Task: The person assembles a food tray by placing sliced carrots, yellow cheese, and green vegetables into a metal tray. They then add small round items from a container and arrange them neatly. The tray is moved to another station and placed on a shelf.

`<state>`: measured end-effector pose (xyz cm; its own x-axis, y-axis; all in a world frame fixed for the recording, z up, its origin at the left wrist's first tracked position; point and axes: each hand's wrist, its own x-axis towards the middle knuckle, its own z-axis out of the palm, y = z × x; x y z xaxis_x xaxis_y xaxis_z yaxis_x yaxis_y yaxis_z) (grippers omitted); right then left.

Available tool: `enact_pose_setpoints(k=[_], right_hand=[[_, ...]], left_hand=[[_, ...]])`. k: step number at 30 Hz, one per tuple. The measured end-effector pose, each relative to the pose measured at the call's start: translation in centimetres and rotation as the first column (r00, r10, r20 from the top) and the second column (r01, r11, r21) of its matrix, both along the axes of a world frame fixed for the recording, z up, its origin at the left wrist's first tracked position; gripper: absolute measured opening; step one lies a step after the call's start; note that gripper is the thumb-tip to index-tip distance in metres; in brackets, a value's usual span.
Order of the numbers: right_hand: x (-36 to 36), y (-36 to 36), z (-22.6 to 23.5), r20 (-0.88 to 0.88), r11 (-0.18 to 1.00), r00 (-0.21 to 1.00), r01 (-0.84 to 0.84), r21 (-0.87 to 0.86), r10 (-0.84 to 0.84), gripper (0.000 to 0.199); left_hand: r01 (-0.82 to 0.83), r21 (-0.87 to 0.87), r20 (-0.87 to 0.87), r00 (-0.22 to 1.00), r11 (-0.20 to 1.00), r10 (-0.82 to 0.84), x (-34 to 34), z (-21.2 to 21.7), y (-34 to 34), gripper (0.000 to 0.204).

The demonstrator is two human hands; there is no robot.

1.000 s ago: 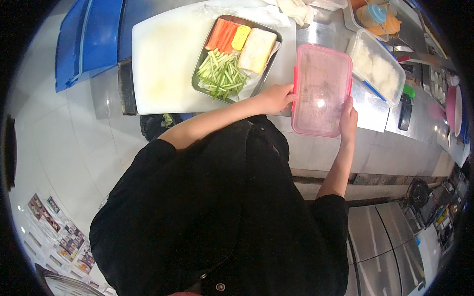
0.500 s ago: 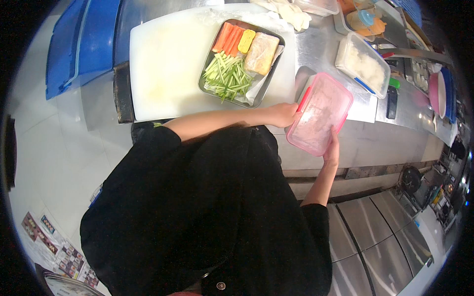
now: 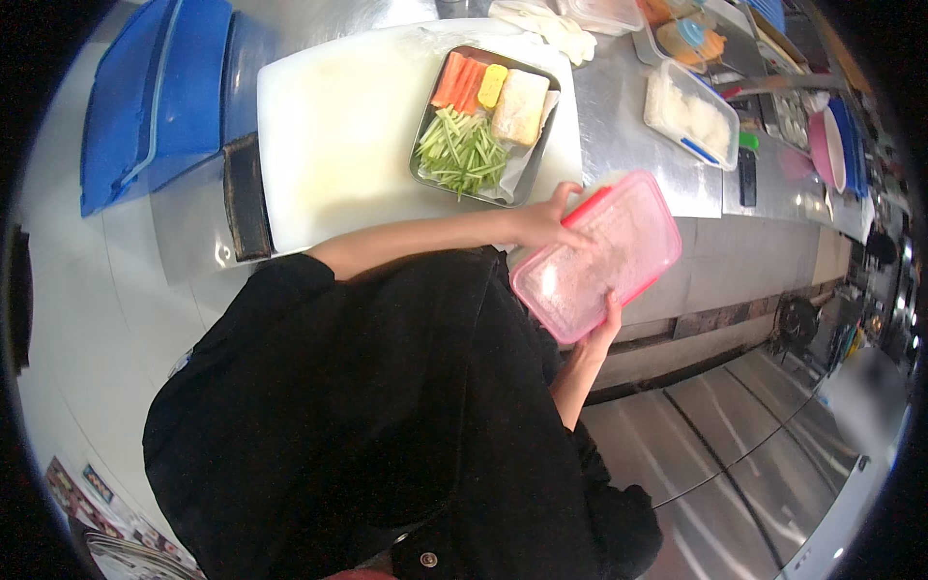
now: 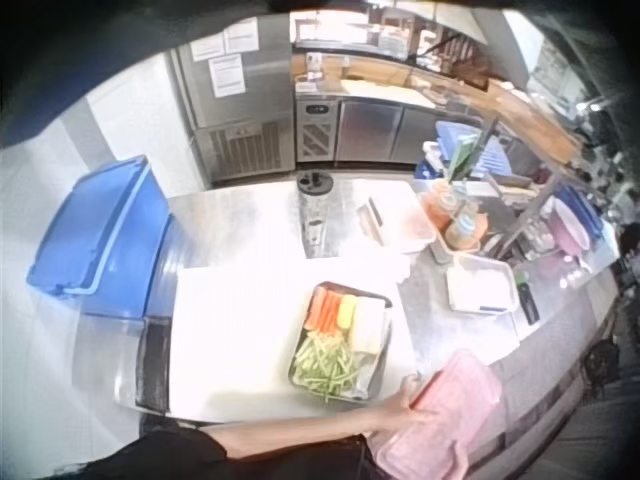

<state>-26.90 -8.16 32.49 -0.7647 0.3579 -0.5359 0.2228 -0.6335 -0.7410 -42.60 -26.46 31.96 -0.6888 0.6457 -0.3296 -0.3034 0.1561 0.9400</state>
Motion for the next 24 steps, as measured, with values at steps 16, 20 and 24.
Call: enact_pose_setpoints(k=[16, 20, 24], right_hand=[[-0.1, -17.1, 9.0, 0.121, 0.87, 0.945, -0.328, 0.367, 0.305, 0.061], [0.2, -18.3, 5.9, -0.112, 0.92, 0.913, -0.386, 0.07, 0.391, 0.055], [-1.3, -17.2, -2.7, 0.439, 0.562, 0.738, -0.674, 0.479, 0.512, 0.049]], left_hand=[[-0.219, 0.343, 0.515, 0.857, 0.913, 0.012, 3.8, 5.2, -21.1, 0.064], [-0.418, 0.144, 0.632, 0.736, 0.897, 0.241, 7.3, 3.0, -28.9, 0.053], [-0.642, 0.072, 0.528, 0.674, 0.763, 0.517, 9.8, 1.5, -34.9, 0.059]])
